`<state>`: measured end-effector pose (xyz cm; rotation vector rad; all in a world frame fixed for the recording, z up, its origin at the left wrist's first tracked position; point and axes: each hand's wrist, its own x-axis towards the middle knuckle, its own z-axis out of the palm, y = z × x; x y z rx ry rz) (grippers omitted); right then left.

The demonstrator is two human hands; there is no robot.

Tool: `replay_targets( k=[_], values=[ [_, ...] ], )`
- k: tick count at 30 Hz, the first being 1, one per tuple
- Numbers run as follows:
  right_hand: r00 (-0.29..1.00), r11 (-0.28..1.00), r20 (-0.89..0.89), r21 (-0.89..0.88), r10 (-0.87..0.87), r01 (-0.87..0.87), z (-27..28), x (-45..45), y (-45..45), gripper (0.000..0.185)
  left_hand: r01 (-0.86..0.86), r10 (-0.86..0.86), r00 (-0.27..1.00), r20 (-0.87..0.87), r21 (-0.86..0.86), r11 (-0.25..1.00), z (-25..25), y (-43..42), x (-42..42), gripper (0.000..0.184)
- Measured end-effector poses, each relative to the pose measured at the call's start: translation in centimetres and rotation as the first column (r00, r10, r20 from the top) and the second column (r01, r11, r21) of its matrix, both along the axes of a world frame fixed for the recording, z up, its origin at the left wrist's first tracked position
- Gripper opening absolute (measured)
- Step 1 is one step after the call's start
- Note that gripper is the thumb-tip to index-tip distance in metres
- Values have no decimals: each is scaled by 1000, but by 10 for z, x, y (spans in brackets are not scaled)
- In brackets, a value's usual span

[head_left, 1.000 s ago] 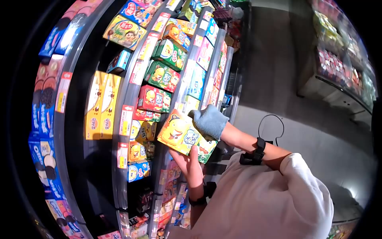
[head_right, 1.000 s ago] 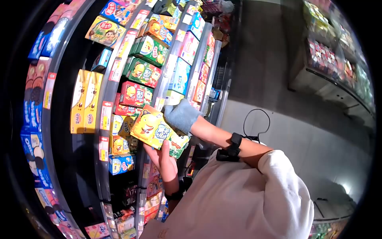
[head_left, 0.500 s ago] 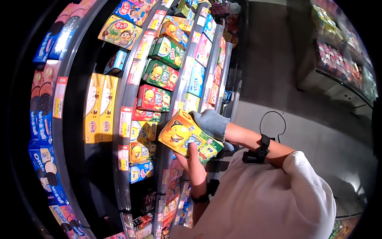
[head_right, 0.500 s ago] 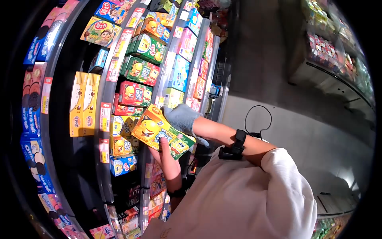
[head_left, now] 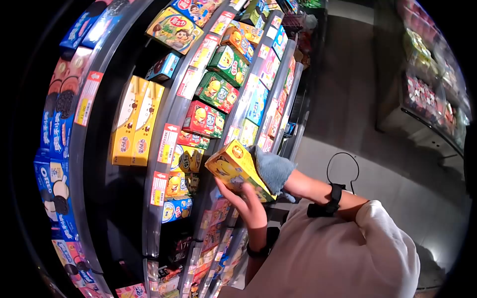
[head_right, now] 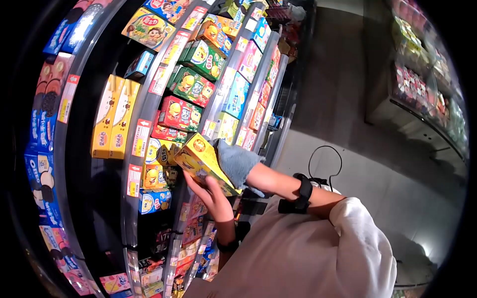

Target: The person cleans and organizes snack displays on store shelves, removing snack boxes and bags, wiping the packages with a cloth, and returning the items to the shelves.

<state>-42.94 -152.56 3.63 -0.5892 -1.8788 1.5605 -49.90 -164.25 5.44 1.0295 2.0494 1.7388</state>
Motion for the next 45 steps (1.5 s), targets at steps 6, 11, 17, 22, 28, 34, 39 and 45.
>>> replay_targets(
  k=[6, 11, 17, 22, 28, 34, 39, 45],
  values=[
    [961, 989, -262, -85, 94, -120, 36, 4, -32, 42, 116, -117, 990, 79, 14, 993, -11, -33, -14, 104],
    [962, 999, -268, -13, 45, -51, 45, 11, -13, 42, 168, -166, 985, 45, -35, 985, -30, -45, -18, 93],
    [980, 913, 136, 400, -148, 82, 86, 31, 5, 34, 377, -396, 805, 442, 133, 916, -58, -61, -25, 74],
    [938, 489, -338, 806, -82, 333, 28, 31, -4, 38, 306, -404, 657, 637, 264, 915, -54, -48, -18, 72],
    [906, 834, -353, 407, -233, 373, -4, -7, -43, 44, 186, -399, 658, 639, 375, 908, -34, -29, -22, 70],
    [859, 870, -428, 491, 280, -39, -7, -16, -46, 50, 148, -344, 679, 649, 338, 929, -32, -41, -26, 68],
    [867, 638, -395, 761, 305, 122, -23, -23, 3, 49, 54, -290, 672, 682, 345, 937, -24, -36, -6, 67],
    [849, 835, -408, 547, 335, -67, -4, -13, -37, 56, 72, -349, 771, 533, 472, 879, -15, -28, -36, 60]
  ],
)
